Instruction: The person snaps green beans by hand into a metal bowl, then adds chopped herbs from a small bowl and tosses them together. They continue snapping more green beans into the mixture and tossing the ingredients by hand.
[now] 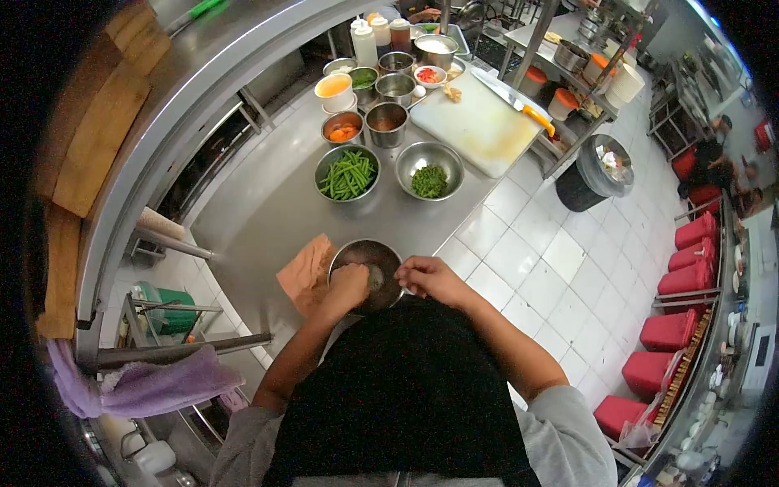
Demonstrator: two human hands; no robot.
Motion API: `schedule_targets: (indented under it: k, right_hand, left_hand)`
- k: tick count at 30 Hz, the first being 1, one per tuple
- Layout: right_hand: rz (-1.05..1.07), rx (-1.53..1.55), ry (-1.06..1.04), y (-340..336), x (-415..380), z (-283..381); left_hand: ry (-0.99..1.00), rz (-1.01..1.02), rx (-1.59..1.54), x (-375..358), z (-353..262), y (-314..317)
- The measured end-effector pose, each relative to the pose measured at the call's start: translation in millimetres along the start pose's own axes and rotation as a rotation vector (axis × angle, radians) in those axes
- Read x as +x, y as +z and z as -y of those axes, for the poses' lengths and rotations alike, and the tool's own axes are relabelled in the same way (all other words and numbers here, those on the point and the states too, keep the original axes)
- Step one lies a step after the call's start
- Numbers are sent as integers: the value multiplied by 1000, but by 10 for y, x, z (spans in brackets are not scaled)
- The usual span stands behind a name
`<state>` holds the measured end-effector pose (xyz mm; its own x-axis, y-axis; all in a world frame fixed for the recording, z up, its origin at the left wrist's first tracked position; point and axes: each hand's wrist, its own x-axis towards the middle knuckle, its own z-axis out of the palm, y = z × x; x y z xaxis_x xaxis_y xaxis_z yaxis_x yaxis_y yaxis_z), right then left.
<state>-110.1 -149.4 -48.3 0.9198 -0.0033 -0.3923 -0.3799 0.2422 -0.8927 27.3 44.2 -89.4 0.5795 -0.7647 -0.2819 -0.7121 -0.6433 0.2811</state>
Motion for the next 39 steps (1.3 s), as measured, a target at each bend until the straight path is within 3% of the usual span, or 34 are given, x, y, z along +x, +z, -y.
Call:
schedule_targets:
  k: [2, 8, 14, 21, 23, 24, 26, 27, 28, 29, 31, 33, 36, 37, 39]
  right_hand:
    - [-13, -52, 17, 20, 105, -72]
    - [-109, -564, -332, 230, 255, 56]
    - [-23, -729, -500, 244, 402, 36]
    - [-116, -961, -518, 319, 428, -36]
    - [-376, -741, -465, 310, 497, -117]
    - [-371, -744, -465, 221, 549, -161]
    - [-324, -73, -241, -29, 659, -202]
    - [-195, 76, -156, -26, 541, -46]
    - [-194, 82, -150, -1, 466, -1]
    - [-159, 14, -124, 8, 420, 39]
    - [-125, -61, -102, 22, 388, 88]
    - [-174, -309, -298, 109, 357, 109]
    - [-126, -562, -354, 178, 261, 246]
    - [-129, -560, -355, 189, 262, 261]
    - [-158, -744, -546, 215, 282, 294]
  left_hand:
    - [-59, 18, -74, 35, 77, 10]
    - [86, -77, -268, -255, -88, -589]
    - [163, -229, -262, -310, -105, -600]
    - [122, -189, -254, -342, -233, -649]
    - [131, -211, -242, -306, -216, -584]
    - [127, -213, -245, -304, -206, -607]
    - [-21, 16, -649, -311, -135, -688]
    - [-28, 21, -649, -286, -82, -633]
    - [11, -12, -905, -240, -33, -543]
    - [55, -50, -1160, -199, 14, -464]
    - [77, -126, -1090, -193, -33, -550]
    - [93, -207, -1021, -182, -99, -614]
    - [87, -182, -1140, -170, -148, -665]
    - [37, -88, -1171, -162, -138, -680]
    - [-8, 8, -1198, -139, -136, -695]
